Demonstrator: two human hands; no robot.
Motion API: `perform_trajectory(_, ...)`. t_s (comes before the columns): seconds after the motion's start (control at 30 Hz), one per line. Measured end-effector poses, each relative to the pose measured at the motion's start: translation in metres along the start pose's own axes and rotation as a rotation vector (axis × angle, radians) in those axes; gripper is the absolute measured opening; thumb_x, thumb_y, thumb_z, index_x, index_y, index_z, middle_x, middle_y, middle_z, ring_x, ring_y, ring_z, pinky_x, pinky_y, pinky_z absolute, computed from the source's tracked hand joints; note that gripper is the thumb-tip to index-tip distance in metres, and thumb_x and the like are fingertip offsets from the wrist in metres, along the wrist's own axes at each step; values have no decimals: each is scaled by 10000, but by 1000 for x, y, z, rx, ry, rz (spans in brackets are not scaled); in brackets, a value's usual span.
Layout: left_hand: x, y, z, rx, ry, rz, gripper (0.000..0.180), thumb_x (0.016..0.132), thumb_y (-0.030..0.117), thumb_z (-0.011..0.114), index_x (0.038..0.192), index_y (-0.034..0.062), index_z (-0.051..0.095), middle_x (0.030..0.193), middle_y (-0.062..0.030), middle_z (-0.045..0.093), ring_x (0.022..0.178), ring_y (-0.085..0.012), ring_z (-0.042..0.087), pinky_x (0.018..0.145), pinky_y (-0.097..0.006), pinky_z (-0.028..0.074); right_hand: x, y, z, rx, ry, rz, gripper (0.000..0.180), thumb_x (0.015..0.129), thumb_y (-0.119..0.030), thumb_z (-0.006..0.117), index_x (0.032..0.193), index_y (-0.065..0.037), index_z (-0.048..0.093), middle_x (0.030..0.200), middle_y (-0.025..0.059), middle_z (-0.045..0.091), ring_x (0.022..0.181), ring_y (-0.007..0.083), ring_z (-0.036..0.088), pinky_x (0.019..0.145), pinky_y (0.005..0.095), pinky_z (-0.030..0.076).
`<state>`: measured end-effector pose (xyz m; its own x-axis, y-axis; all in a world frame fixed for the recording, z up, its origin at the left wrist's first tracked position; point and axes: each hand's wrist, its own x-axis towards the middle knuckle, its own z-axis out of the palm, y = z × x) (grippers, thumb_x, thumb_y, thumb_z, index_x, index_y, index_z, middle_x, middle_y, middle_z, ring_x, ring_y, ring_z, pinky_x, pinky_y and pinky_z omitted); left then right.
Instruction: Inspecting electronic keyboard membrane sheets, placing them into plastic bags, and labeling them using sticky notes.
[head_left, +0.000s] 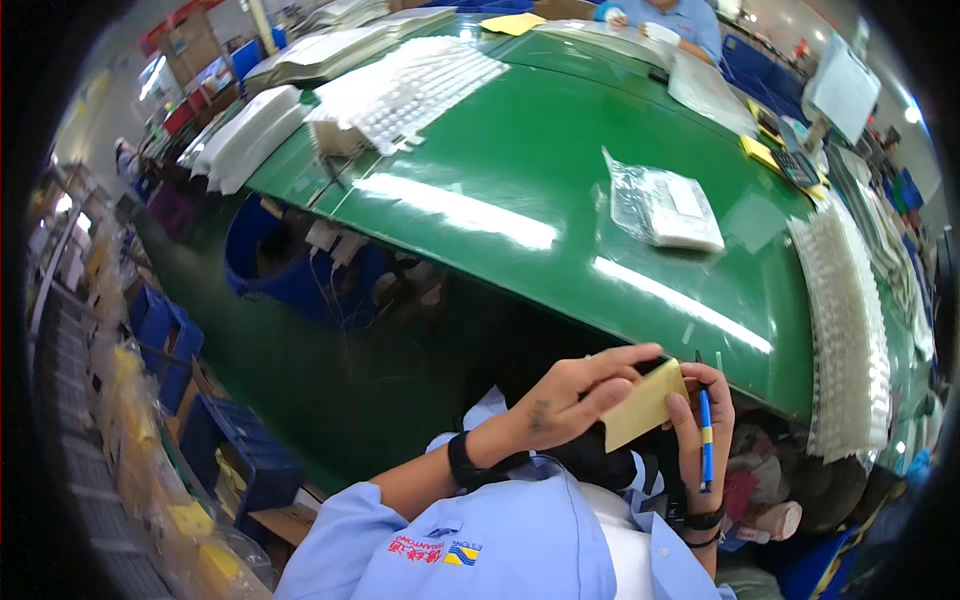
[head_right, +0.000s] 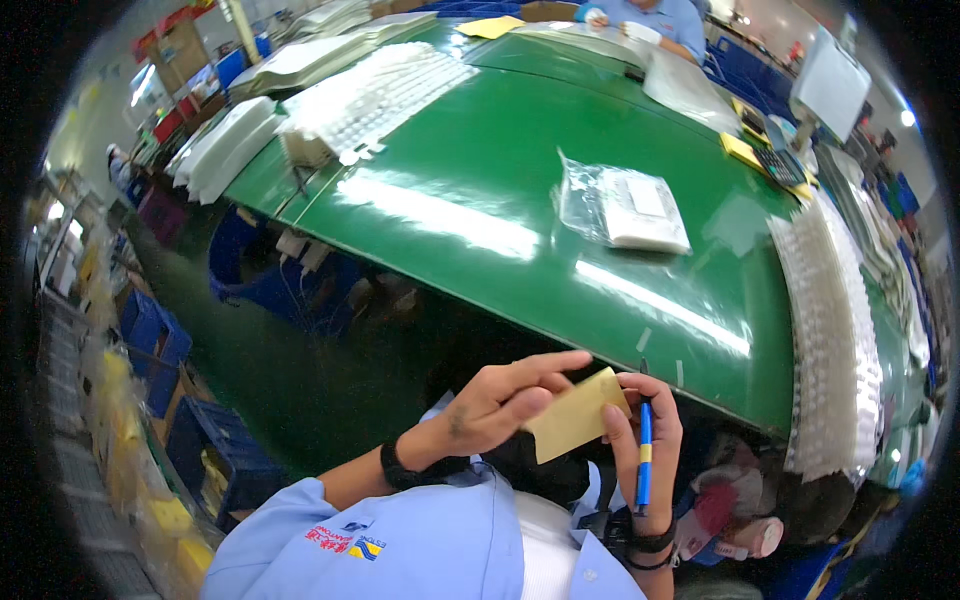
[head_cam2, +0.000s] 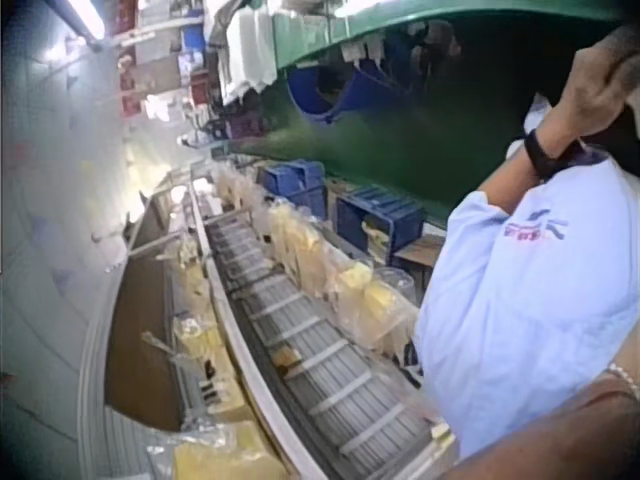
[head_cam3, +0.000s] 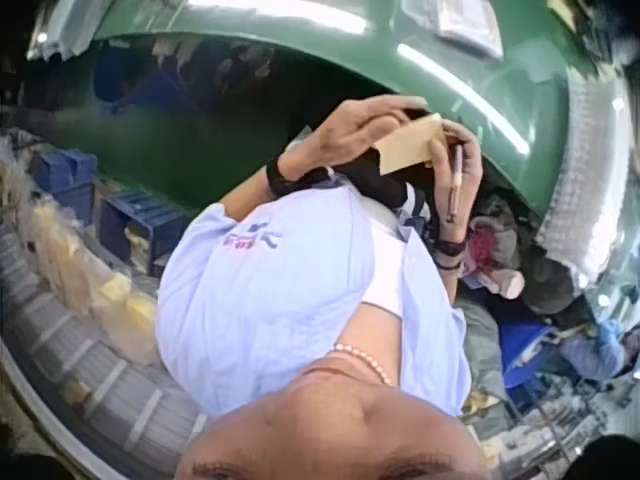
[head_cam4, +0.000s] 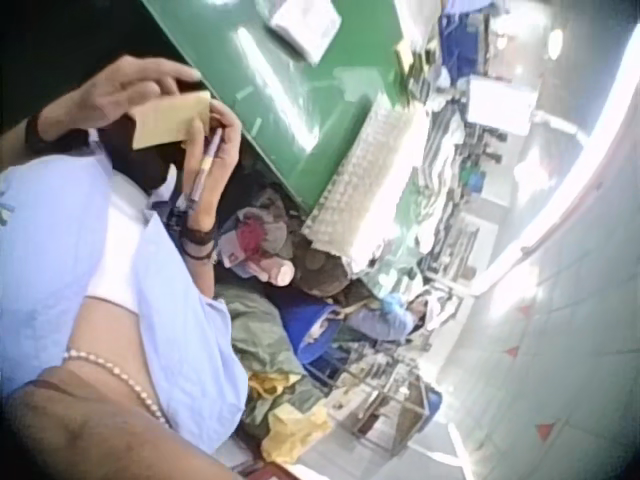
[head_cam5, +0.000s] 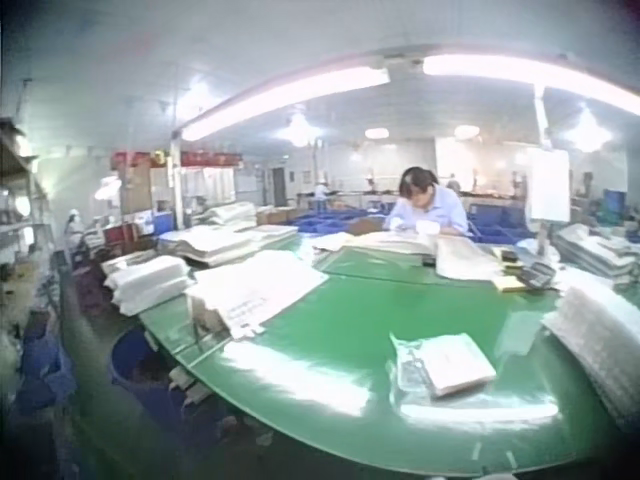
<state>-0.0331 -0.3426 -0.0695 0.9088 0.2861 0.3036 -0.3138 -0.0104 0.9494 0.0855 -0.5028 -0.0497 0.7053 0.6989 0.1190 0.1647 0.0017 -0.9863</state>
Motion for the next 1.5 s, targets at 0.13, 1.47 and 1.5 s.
perform_trajectory(0.13,-37,6,-17,-112,95,-263,375,926,160,597,1262,11,527,1009,-81,636,873,-100,605,743,-248,514,12,4,34,-128,-38,-161,261,865,2,626,1113,-14,546,902,61,602,797,93,567,692,215,465)
perform_trajectory(1.47,13,-309,-377,200,1380,-402,324,914,348,548,960,43,647,836,-66,662,757,-195,635,637,-290,483,109,45,115,-1039,-67,-542,122,871,-24,615,987,12,597,913,175,573,824,282,557,739,370,463)
perform_trajectory(1.5,9,-292,-363,208,1366,-323,331,916,356,547,959,43,647,835,-65,662,755,-191,636,636,-287,482,109,42,116,-1071,-75,-545,128,873,-36,621,988,15,598,913,176,580,820,288,559,740,372,466)
